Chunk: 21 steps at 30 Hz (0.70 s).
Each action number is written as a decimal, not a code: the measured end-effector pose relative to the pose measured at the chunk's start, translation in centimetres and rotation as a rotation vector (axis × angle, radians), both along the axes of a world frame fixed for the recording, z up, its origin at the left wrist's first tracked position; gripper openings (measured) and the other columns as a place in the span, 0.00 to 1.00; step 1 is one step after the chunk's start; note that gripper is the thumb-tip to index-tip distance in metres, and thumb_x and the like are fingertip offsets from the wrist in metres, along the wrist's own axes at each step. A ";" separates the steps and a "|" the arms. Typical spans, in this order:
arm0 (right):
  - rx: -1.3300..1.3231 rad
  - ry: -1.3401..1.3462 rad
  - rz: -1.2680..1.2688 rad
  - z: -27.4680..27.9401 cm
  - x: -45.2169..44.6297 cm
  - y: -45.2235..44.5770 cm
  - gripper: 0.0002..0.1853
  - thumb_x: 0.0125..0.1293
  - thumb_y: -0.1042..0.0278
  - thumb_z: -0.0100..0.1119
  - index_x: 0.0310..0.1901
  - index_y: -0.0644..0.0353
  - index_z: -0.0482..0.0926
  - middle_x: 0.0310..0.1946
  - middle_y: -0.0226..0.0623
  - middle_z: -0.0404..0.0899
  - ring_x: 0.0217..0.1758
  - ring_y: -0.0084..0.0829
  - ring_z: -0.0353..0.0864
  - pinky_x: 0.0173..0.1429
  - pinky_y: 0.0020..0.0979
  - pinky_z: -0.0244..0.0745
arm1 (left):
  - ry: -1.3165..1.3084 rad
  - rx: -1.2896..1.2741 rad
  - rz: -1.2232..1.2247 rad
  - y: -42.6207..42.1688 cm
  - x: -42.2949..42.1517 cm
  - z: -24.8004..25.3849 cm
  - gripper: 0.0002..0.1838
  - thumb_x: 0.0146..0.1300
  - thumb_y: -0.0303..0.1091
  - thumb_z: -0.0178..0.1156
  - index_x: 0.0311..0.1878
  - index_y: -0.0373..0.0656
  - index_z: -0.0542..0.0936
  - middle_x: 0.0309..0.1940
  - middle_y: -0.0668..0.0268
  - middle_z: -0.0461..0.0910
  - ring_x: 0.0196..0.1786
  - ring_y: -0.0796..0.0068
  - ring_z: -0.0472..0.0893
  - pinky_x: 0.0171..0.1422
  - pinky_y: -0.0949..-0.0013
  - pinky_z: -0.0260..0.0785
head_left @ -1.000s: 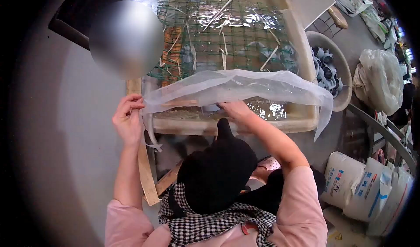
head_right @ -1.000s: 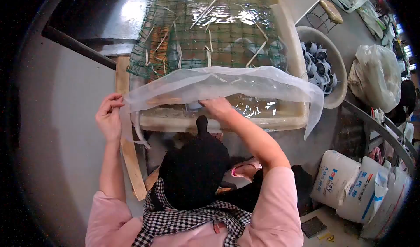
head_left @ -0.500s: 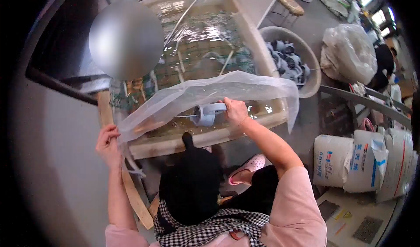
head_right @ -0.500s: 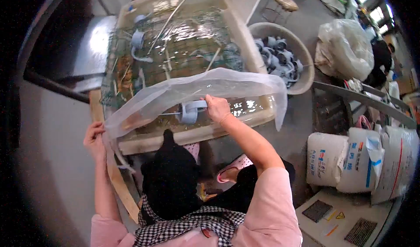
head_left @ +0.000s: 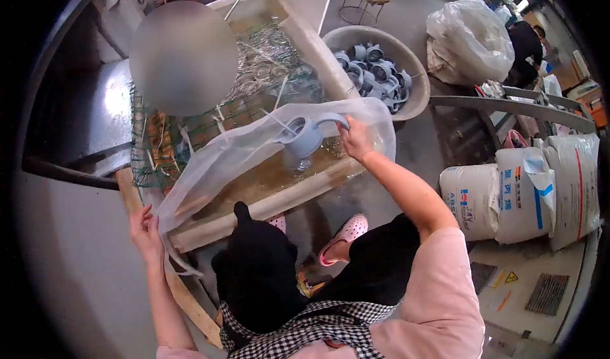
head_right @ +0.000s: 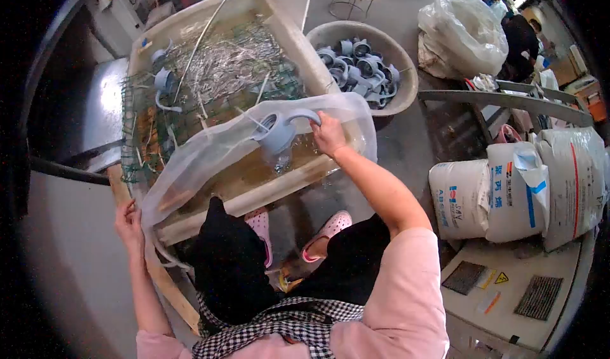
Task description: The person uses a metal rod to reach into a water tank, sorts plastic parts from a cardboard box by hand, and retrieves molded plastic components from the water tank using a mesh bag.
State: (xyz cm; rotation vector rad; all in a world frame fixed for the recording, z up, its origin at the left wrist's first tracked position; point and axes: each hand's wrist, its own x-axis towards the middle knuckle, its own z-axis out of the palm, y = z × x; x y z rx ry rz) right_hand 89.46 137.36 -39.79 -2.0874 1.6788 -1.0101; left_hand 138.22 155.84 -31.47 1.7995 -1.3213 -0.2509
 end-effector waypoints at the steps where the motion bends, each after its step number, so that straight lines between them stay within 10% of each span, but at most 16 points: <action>1: -0.013 -0.043 0.014 -0.4 -0.4 0.2 0.09 0.58 0.64 0.54 0.31 0.63 0.71 0.27 0.52 0.74 0.32 0.56 0.72 0.34 0.46 0.66 | -0.014 0.052 -0.007 0.1 0.1 -0.4 0.10 0.52 0.17 0.55 0.39 0.36 0.76 0.38 0.61 0.75 0.36 0.73 0.74 0.42 0.73 0.67; 7: 0.277 -0.313 -0.290 1.4 -3.3 -0.3 0.24 0.60 0.46 0.52 0.25 0.65 0.74 0.17 0.46 0.71 0.22 0.40 0.75 0.29 0.35 0.67 | -0.204 0.658 -0.287 1.8 -0.9 -0.9 0.17 0.49 0.16 0.52 0.45 0.34 0.75 0.30 0.61 0.74 0.32 0.71 0.73 0.39 0.71 0.67; 12: 0.320 -0.815 -0.394 5.4 -6.3 -6.1 0.27 0.59 0.45 0.52 0.13 0.60 0.70 0.06 0.34 0.64 0.12 0.31 0.67 0.20 0.31 0.61 | 0.315 0.903 -0.257 6.3 2.4 -12.0 0.15 0.46 0.16 0.51 0.40 0.33 0.76 0.21 0.63 0.71 0.26 0.69 0.72 0.36 0.68 0.67; 14: 0.364 -1.119 -0.405 6.1 -8.0 -10.9 0.25 0.59 0.46 0.55 0.18 0.62 0.73 0.18 0.41 0.74 0.17 0.33 0.70 0.24 0.34 0.67 | 0.491 1.076 -0.063 7.4 1.4 -14.3 0.12 0.47 0.19 0.51 0.38 0.33 0.77 0.21 0.60 0.72 0.25 0.66 0.72 0.35 0.64 0.68; 16: 0.418 -1.443 -0.247 7.7 -9.0 -14.2 0.26 0.59 0.51 0.58 0.44 0.70 0.69 0.39 0.46 0.74 0.36 0.38 0.76 0.42 0.41 0.76 | 0.661 1.191 0.152 8.1 -0.1 -14.2 0.11 0.47 0.22 0.51 0.36 0.34 0.77 0.22 0.57 0.74 0.25 0.63 0.73 0.35 0.62 0.68; 18: 0.396 -0.891 -0.372 7.7 -8.6 -15.3 0.38 0.58 0.45 0.55 0.55 0.76 0.60 0.47 0.54 0.71 0.48 0.43 0.74 0.52 0.39 0.70 | -0.151 1.088 -0.538 9.2 -2.0 -13.6 0.08 0.49 0.28 0.52 0.31 0.36 0.78 0.26 0.50 0.76 0.29 0.55 0.75 0.36 0.57 0.68; 20: 0.233 -0.062 -0.297 5.3 -7.1 -14.5 0.46 0.54 0.38 0.53 0.58 0.78 0.56 0.52 0.60 0.67 0.57 0.45 0.68 0.58 0.38 0.64 | -0.244 0.998 -0.524 10.9 -1.3 -18.2 0.08 0.50 0.28 0.51 0.31 0.38 0.78 0.28 0.49 0.76 0.33 0.52 0.74 0.39 0.57 0.68; 21: 0.181 0.110 -0.024 3.0 -6.7 -13.5 0.49 0.50 0.31 0.52 0.64 0.62 0.55 0.61 0.56 0.58 0.64 0.48 0.58 0.64 0.39 0.56 | -0.348 0.890 -0.526 11.9 -0.8 -19.7 0.08 0.51 0.29 0.51 0.30 0.39 0.78 0.31 0.48 0.76 0.37 0.50 0.74 0.41 0.56 0.68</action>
